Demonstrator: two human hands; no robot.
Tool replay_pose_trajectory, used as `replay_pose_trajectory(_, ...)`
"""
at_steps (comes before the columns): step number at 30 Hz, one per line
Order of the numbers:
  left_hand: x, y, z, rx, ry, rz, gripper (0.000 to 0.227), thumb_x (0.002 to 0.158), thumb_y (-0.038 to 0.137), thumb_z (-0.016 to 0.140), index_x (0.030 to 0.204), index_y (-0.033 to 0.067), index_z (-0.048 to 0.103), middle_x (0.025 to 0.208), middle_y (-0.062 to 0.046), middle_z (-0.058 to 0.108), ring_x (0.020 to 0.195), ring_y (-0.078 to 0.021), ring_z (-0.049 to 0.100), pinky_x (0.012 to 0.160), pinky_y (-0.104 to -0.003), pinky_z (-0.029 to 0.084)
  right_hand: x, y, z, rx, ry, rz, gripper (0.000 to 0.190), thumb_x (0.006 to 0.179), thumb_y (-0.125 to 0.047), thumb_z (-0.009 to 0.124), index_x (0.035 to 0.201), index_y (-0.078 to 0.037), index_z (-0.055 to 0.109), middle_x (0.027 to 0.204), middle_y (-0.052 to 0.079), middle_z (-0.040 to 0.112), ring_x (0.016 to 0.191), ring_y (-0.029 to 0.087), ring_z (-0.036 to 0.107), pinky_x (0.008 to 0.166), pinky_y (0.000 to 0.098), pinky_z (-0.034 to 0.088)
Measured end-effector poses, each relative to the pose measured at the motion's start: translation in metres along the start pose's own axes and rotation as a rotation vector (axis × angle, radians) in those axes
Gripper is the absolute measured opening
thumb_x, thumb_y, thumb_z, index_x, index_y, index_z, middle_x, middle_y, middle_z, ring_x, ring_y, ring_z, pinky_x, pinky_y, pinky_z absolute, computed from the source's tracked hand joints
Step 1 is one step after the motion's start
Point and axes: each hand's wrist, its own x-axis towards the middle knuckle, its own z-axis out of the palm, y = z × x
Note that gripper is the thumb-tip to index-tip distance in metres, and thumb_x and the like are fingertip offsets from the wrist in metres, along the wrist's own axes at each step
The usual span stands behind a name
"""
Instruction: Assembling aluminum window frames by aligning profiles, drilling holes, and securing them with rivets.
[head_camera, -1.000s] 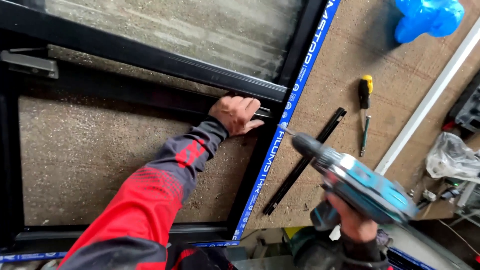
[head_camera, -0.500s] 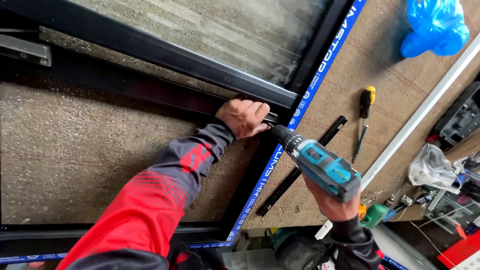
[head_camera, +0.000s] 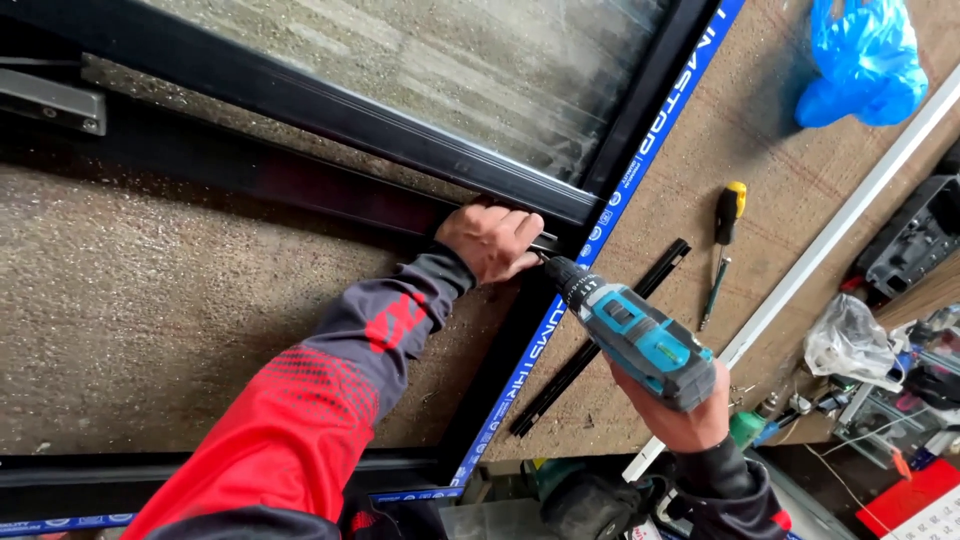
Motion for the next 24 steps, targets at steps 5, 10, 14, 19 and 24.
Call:
replay_pose_trajectory(5, -0.001, 0.002, 0.0, -0.049, -0.035, -0.019, 0.052, 0.073, 0.056, 0.087, 0.091, 0.0192, 0.056, 0.073, 0.003, 0.058, 0.062, -0.0176, 0.06, 0.052, -0.034, 0.046, -0.001, 0.052, -0.004, 0.573, 0.076, 0.311, 0.046, 0.078, 0.009, 0.068, 0.123, 0.004, 0.065, 0.116, 0.024, 0.071, 0.106, 0.038, 0.07, 0.1, 0.0548, 0.059)
replay_pose_trajectory(10, -0.002, -0.001, 0.002, -0.084, -0.047, -0.003, 0.05, 0.074, 0.051, 0.088, 0.092, 0.0175, 0.056, 0.072, 0.002, 0.059, 0.061, -0.0173, 0.06, 0.052, -0.034, 0.047, 0.013, 0.01, -0.007, -0.615, -0.161, -0.149, 0.075, 0.07, -0.022, 0.081, 0.142, -0.024, 0.058, 0.129, -0.007, 0.072, 0.104, 0.024, 0.076, 0.08, 0.0399, 0.061)
replay_pose_trajectory(14, -0.005, 0.001, 0.012, -0.037, 0.079, 0.009, 0.048, 0.071, 0.053, 0.08, 0.099, 0.0182, 0.064, 0.076, 0.003, 0.062, 0.064, -0.0177, 0.067, 0.067, -0.035, 0.058, 0.014, 0.02, -0.008, -0.46, -0.032, -0.258, 0.027, 0.069, -0.028, 0.089, 0.075, -0.016, 0.065, 0.064, 0.008, 0.067, 0.063, 0.038, 0.07, 0.047, 0.0464, 0.052)
replay_pose_trajectory(19, 0.002, -0.001, -0.004, -0.049, -0.01, 0.021, 0.045, 0.075, 0.047, 0.086, 0.09, 0.0172, 0.056, 0.068, 0.003, 0.056, 0.057, -0.0154, 0.056, 0.048, -0.032, 0.043, 0.006, 0.014, -0.014, -0.307, -0.147, -0.168, 0.041, 0.079, -0.021, 0.08, 0.118, -0.012, 0.073, 0.107, 0.006, 0.079, 0.089, 0.021, 0.08, 0.077, 0.0353, 0.067)
replay_pose_trajectory(24, 0.002, -0.001, -0.004, -0.027, -0.02, 0.047, 0.048, 0.075, 0.052, 0.088, 0.093, 0.0178, 0.059, 0.07, 0.004, 0.057, 0.056, -0.0131, 0.055, 0.047, -0.03, 0.043, -0.002, 0.013, -0.007, -0.167, -0.066, 0.157, 0.037, 0.079, -0.02, 0.079, 0.114, -0.012, 0.076, 0.101, 0.005, 0.081, 0.087, 0.022, 0.081, 0.079, 0.0377, 0.068)
